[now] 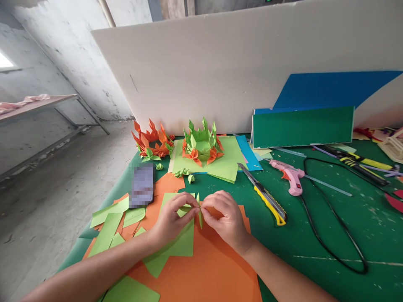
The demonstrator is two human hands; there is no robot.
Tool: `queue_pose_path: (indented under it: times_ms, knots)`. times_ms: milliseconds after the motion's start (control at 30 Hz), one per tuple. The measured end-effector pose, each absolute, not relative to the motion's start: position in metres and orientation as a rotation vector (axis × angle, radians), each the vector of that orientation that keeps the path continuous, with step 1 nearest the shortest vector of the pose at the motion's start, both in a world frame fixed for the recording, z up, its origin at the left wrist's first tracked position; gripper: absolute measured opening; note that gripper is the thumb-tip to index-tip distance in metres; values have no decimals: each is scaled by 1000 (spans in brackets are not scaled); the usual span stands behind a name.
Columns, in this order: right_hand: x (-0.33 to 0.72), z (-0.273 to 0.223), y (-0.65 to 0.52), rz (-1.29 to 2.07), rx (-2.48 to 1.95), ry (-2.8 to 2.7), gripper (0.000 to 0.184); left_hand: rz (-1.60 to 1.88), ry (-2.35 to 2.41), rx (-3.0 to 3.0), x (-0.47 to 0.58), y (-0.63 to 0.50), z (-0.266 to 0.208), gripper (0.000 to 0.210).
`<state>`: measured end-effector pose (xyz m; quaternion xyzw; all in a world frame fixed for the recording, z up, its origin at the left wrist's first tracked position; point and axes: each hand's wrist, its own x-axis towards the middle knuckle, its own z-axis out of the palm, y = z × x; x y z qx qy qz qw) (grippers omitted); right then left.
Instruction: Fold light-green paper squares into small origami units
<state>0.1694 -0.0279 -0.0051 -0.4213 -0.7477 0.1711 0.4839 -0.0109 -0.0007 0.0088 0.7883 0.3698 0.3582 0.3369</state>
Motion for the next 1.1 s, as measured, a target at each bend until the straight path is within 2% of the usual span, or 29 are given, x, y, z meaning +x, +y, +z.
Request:
queue_pose_path:
  times_ms: [133,400,567,833,1100]
  knots:
    - [169,-7,-27,538,-1057,-1746,11,879,1009,2013,-12,-1,7,7]
    - [169,-7,-28,770,-1051,-1663,5,978,908,2012,-11,0,6,4]
    - [168,-4,-28,792,-1089,-1636,3,963,977,1974,-11,1,9,9]
    - [167,-7,-27,879,-1156,-1569,9,897,1029,1722,-11,3,7,17]
    - [171,-15,-26,1177,-1117,-1358,16,810,1006,1620,-10,5,4,27]
